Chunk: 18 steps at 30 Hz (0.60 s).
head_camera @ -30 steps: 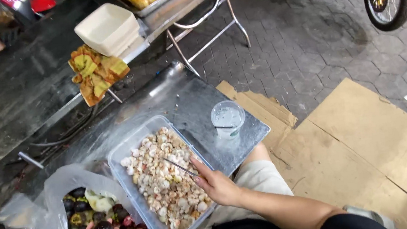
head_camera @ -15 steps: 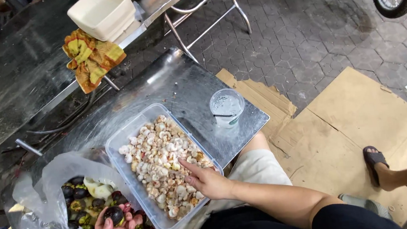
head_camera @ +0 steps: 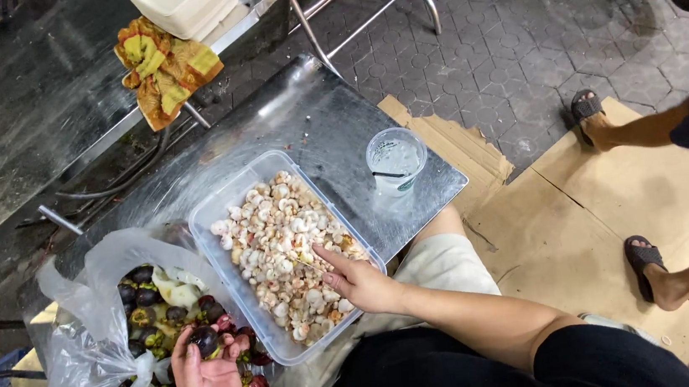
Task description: Peeling mangosteens with a knife and placing the fruit into a plastic container.
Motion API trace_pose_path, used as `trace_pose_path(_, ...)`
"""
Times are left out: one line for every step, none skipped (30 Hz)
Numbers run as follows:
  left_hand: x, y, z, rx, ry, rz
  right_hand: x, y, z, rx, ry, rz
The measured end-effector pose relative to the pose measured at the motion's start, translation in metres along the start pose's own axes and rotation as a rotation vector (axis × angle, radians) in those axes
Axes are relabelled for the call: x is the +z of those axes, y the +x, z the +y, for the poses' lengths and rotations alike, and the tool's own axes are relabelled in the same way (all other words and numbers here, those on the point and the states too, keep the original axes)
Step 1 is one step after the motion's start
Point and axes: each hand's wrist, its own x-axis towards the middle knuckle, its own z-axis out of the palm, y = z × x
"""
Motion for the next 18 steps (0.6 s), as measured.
trace_pose_path(-0.003,0.001,-0.003,0.025,-0.041,-0.025,0.0,0.0,0.0,-0.026,-0.015,0.01)
trace_pose_path(-0.006,0.001,-0.005,0.05,-0.083,-0.05,0.001,0.001,-0.001,-0.052,-0.03,0.019)
trace_pose_path(-0.015,0.003,-0.01,0.051,-0.084,-0.052,0.0,0.001,-0.003,-0.054,-0.031,0.021)
trace_pose_path(-0.024,0.005,-0.014,0.039,-0.152,-0.064,0.0,0.001,-0.005,0.005,-0.034,-0.005)
trace_pose_path(-0.032,0.007,-0.019,0.028,-0.222,-0.076,-0.002,0.001,-0.007,0.063,-0.039,-0.032)
trace_pose_path(-0.033,0.009,-0.021,0.029,-0.225,-0.078,-0.002,0.001,-0.005,0.062,-0.042,-0.03)
trace_pose_path(-0.035,0.008,-0.022,0.019,-0.167,-0.045,0.0,0.001,-0.002,-0.003,-0.022,-0.009)
trace_pose_path(-0.037,0.008,-0.023,0.01,-0.109,-0.011,0.001,0.001,0.001,-0.068,-0.002,0.011)
trace_pose_path(-0.038,0.01,-0.026,0.011,-0.109,-0.008,0.0,0.001,0.003,-0.068,-0.001,0.007)
trace_pose_path(-0.039,0.011,-0.029,0.015,-0.081,-0.031,0.0,0.002,0.006,-0.024,0.014,-0.012)
trace_pose_path(-0.044,0.007,-0.031,0.023,-0.051,-0.041,0.002,0.002,0.008,0.019,0.032,-0.044)
trace_pose_path(-0.024,0.012,-0.028,0.028,-0.049,-0.026,0.0,0.003,0.021,0.019,0.034,-0.06)
trace_pose_path(-0.014,0.007,-0.021,-0.003,-0.044,-0.039,0.006,0.004,0.033,-0.038,0.031,-0.038)
trace_pose_path(-0.006,0.005,-0.013,-0.035,-0.04,-0.051,0.015,0.006,0.045,-0.096,0.031,-0.016)
trace_pose_path(0.002,-0.001,-0.011,-0.008,-0.036,0.024,0.013,0.008,0.042,-0.1,0.042,-0.095)
trace_pose_path(0.007,-0.003,-0.009,0.021,-0.063,-0.084,0.013,0.012,0.04,-0.031,0.299,-0.143)
trace_pose_path(0.009,-0.004,-0.008,0.049,-0.094,-0.185,0.014,0.018,0.037,0.066,0.542,-0.196)
trace_pose_path(0.01,-0.006,-0.006,0.077,-0.093,-0.103,0.013,0.02,0.015,0.088,0.54,-0.281)
